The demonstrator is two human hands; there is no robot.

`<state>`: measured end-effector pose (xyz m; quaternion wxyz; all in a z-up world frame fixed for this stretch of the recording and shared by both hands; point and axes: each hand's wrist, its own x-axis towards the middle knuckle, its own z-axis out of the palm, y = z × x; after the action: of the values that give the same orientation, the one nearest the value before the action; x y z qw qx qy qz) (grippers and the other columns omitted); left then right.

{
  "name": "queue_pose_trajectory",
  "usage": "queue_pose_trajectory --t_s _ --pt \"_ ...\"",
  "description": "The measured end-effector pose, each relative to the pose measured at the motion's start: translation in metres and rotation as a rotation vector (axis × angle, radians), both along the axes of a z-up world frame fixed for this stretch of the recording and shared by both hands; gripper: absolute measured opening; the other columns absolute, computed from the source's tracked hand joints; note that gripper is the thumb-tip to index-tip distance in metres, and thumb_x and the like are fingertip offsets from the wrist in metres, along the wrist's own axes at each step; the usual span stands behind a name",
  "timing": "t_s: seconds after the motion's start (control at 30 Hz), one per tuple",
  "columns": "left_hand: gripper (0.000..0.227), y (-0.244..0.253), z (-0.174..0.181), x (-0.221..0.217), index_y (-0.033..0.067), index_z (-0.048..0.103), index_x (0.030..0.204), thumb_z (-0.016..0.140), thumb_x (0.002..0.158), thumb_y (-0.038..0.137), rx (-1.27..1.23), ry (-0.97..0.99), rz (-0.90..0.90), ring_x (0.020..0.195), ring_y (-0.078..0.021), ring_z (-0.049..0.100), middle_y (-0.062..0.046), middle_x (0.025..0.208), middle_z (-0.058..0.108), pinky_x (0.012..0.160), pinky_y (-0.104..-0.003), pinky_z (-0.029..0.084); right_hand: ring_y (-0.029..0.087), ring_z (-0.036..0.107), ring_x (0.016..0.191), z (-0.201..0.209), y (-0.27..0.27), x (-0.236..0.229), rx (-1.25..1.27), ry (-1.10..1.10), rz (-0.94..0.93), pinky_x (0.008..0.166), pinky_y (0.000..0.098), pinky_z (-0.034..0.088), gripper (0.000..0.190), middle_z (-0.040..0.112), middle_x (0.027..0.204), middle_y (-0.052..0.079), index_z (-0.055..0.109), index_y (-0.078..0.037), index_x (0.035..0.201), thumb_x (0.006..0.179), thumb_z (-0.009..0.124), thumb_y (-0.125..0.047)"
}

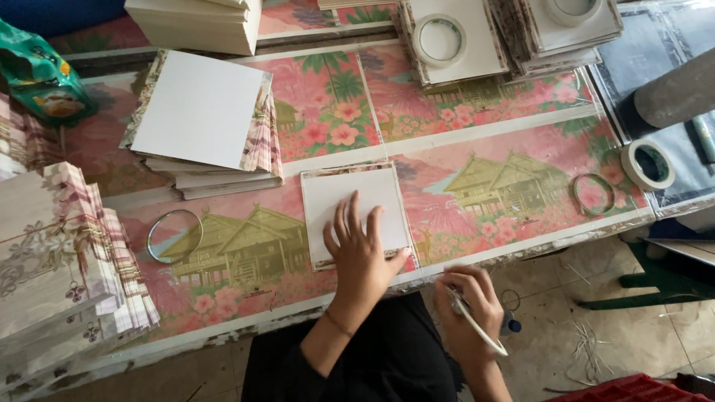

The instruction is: The person assembles small books by placing a white paper insert into a patterned cover and pressing the edges to secure it. They repeat this process, stacking the finished books on the table.

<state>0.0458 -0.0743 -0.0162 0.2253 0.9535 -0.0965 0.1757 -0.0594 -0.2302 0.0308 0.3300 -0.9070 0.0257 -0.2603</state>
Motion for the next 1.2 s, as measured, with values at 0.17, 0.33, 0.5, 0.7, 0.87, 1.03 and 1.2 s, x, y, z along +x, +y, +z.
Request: queue_pose_trajectory --t_s 0.17,0.33,0.5,0.7,0.87,1.03,1.2 --pt "0.114 -0.002 -0.023 -0.051 0.0081 0.048 0.159 0.085 0.075 0.076 0.053 0.062 -0.3 0.164 -0.0468 0.023 -0.03 0.178 0.021 0.126 -0.074 0.018 0.014 0.07 0.065 -0.046 -0.025 -0.026 0.467 0.484 -0.218 0.068 0.0312 0.055 0.02 0.082 0.084 0.005 0.07 -0.015 0.114 0.099 0.076 -0.026" --pt "0.101 0.024 -0.004 -0.055 0.0112 0.046 0.16 0.062 0.087 0.08 -0.226 0.219 -0.631 0.163 -0.0359 0.032 -0.015 0.174 0.04 0.124 -0.07 0.01 0.013 0.062 0.075 -0.016 -0.019 -0.021 1.02 0.381 -0.191 0.071 0.0276 0.049 0.026 0.072 0.083 0.009 0.065 -0.006 0.112 0.093 0.081 -0.003" --pt "0.053 0.103 0.056 0.025 0.0122 0.055 0.149 0.071 0.099 0.012 -0.177 -0.19 -0.065 0.147 -0.0358 0.051 -0.014 0.151 0.057 0.119 -0.061 0.036 0.02 0.069 0.1 0.001 -0.068 0.021 0.629 0.089 -0.388 0.084 0.0338 0.055 0.012 0.069 0.105 0.008 0.064 -0.014 0.111 0.104 0.073 -0.015" --pt "0.105 0.192 0.046 0.084 0.0147 0.031 0.177 0.089 0.094 0.041 0.298 -0.117 0.171 0.166 -0.0418 0.024 -0.012 0.183 0.028 0.115 -0.086 0.025 0.04 0.063 0.135 0.002 -0.101 0.065 0.609 0.124 -0.052 0.109 0.0512 0.055 0.054 0.05 0.16 0.03 0.037 -0.012 0.149 0.104 0.065 -0.022" --pt "0.071 0.193 0.024 0.079 0.0224 0.065 0.155 0.096 0.091 0.023 0.194 -0.271 0.159 0.165 -0.036 0.037 0.001 0.152 0.076 0.124 -0.079 0.005 0.034 0.065 0.132 -0.012 -0.072 0.048 0.462 0.324 -0.125 0.099 0.0521 0.062 0.048 0.062 0.146 0.021 0.051 -0.013 0.146 0.102 0.066 -0.027" --pt "0.031 0.133 0.022 0.02 0.0272 0.08 0.125 0.086 0.095 0.023 0.116 -0.356 0.071 0.144 -0.0238 0.058 0.01 0.135 0.075 0.125 -0.063 0.019 0.033 0.061 0.141 -0.019 -0.047 0.035 0.291 0.166 0.035 0.12 0.0548 0.049 0.043 0.066 0.141 0.016 0.068 -0.008 0.133 0.104 0.066 -0.039" --pt "0.031 0.061 0.026 -0.042 0.0167 0.077 0.129 0.068 0.104 0.032 -0.04 -0.187 -0.228 0.114 -0.0235 0.064 0.001 0.129 0.074 0.09 -0.047 0.043 0.025 0.068 0.128 -0.005 -0.008 0.034 0.228 0.085 0.247 0.109 0.0432 0.059 0.022 0.066 0.137 0.016 0.081 -0.009 0.116 0.106 0.063 -0.018"
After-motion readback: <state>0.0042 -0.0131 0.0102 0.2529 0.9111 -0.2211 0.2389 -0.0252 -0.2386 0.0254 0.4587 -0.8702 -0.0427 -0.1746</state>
